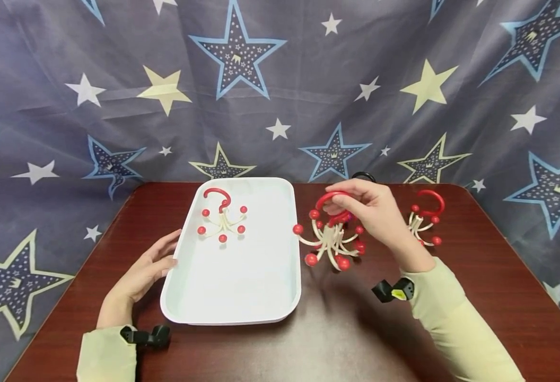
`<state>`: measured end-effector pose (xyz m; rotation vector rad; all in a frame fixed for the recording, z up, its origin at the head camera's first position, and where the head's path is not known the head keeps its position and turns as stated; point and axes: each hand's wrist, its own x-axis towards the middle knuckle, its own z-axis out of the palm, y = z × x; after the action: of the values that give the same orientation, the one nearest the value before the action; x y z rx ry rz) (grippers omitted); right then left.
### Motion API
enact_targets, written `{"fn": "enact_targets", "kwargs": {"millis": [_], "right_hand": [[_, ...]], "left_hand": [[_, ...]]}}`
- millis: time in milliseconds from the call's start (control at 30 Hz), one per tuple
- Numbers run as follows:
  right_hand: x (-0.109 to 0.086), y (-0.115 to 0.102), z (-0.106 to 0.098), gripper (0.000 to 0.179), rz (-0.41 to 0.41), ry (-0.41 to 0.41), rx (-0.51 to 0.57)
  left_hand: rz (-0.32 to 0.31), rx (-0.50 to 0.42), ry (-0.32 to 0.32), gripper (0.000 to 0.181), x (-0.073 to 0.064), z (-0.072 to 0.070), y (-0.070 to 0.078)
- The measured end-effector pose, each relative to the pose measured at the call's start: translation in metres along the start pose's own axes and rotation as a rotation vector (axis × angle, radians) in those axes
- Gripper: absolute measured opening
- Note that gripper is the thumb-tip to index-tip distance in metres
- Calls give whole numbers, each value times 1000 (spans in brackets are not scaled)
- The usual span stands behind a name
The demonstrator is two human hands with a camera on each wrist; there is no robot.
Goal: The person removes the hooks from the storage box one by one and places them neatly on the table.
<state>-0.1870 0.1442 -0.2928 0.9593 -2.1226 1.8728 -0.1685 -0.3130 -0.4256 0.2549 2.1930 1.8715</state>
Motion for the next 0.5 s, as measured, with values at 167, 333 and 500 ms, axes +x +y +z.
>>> {"fn": "enact_targets", "kwargs": {"millis": [167,333,500], "right_hand": [[-12,1,-19,20,4,7,-14],[-25,3,-37,22,26,47,-79],[-36,6,-52,23,70,92,-81]], "left_hand": [[-1,-3,-4,62,0,0,-1],[-4,4,4,62,0,1,1],[-8,6,7,62,0,2,2]]}}
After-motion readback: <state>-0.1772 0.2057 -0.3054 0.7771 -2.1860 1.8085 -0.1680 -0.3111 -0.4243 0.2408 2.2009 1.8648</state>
